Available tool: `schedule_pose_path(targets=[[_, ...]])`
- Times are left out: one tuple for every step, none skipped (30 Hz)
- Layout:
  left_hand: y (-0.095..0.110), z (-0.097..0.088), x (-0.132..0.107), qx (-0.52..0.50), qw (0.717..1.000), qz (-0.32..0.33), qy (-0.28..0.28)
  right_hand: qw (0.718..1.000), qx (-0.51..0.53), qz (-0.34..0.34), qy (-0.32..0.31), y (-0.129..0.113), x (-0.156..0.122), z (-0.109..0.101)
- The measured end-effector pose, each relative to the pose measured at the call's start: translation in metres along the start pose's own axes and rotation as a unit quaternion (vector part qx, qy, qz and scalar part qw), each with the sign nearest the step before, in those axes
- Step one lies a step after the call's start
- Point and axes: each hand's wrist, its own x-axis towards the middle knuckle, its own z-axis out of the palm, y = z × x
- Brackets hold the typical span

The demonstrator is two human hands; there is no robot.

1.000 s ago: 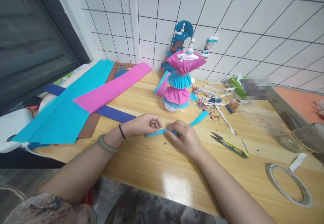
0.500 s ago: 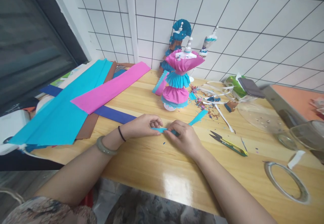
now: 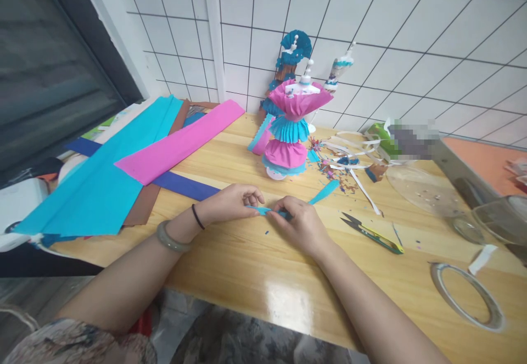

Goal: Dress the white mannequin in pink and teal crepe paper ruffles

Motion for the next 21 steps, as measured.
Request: schedule_pose_path(targets=[[-0.0004, -0.0002, -0.0001, 0.004, 1.000, 0.002, 0.002, 1.000, 0.001, 0.008, -0.002, -0.0004, -0.0001, -0.0003], [-0.0011, -0.0005, -0.0001, 0.008, 1.000, 0.004, 0.004, 1.000, 0.002, 0.014, -0.004, -0.0006, -0.0002, -0.0004], [-0.0020, -0.0008, 0.0000, 0.010, 1.000, 0.005, 0.006, 1.000, 0.003, 0.017, -0.005, -0.0007, -0.0004, -0.0003], [-0.0030, -0.0011, 0.0001, 0.012, 1.000, 0.010, 0.006, 1.000, 0.003, 0.019, -0.005, -0.0007, -0.0005, -0.0001], [-0.0039, -0.0016, 0.0001, 0.015, 1.000, 0.017, 0.006, 1.000, 0.001, 0.019, -0.004, -0.0007, -0.0007, 0.0004], [-0.0047, -0.0021, 0.0001, 0.022, 0.999, 0.027, 0.008, 1.000, -0.002, 0.017, -0.001, -0.0006, -0.0007, 0.0009], [-0.0051, -0.0026, 0.0000, 0.038, 0.998, 0.039, 0.012, 1.000, -0.006, 0.014, 0.002, -0.0006, -0.0007, 0.0015], [-0.0051, -0.0031, -0.0001, 0.064, 0.996, 0.054, 0.018, 1.000, -0.010, 0.010, 0.004, -0.0007, -0.0006, 0.0020], [-0.0047, -0.0036, -0.0003, 0.097, 0.992, 0.071, 0.026, 1.000, -0.012, 0.005, 0.005, -0.0011, -0.0004, 0.0024], [-0.0039, -0.0039, -0.0006, 0.134, 0.986, 0.088, 0.034, 1.000, -0.012, 0.000, 0.005, -0.0015, -0.0001, 0.0025], [-0.0029, -0.0041, -0.0008, 0.169, 0.979, 0.105, 0.041, 1.000, -0.012, -0.004, 0.002, -0.0021, 0.0002, 0.0024], [-0.0018, -0.0042, -0.0011, 0.197, 0.972, 0.122, 0.045, 1.000, -0.012, -0.008, -0.001, -0.0026, 0.0006, 0.0022], [-0.0009, -0.0041, -0.0012, 0.215, 0.966, 0.137, 0.049, 1.000, -0.013, -0.011, -0.004, -0.0031, 0.0009, 0.0017], [-0.0001, -0.0040, -0.0013, 0.226, 0.961, 0.149, 0.053, 1.000, -0.013, -0.013, -0.006, -0.0034, 0.0011, 0.0013], [0.0004, -0.0040, -0.0014, 0.232, 0.958, 0.158, 0.057, 1.000, -0.012, -0.015, -0.006, -0.0035, 0.0012, 0.0008], [0.0008, -0.0040, -0.0015, 0.234, 0.956, 0.164, 0.062, 1.000, -0.011, -0.017, -0.004, -0.0035, 0.0012, 0.0004], [0.0010, -0.0042, -0.0016, 0.233, 0.955, 0.168, 0.067, 1.000, -0.008, -0.019, -0.001, -0.0033, 0.0012, 0.0001], [0.0012, -0.0046, -0.0018, 0.231, 0.955, 0.170, 0.070, 1.000, -0.006, -0.020, 0.002, -0.0031, 0.0011, -0.0001], [0.0014, -0.0052, -0.0021, 0.227, 0.957, 0.169, 0.070, 1.000, -0.004, -0.019, 0.005, -0.0028, 0.0011, -0.0003], [0.0018, -0.0059, -0.0024, 0.220, 0.959, 0.167, 0.069, 1.000, -0.002, -0.019, 0.007, -0.0025, 0.0011, -0.0004], [0.0024, -0.0067, -0.0028, 0.211, 0.961, 0.163, 0.066, 1.000, 0.000, -0.019, 0.010, -0.0022, 0.0013, -0.0007]])
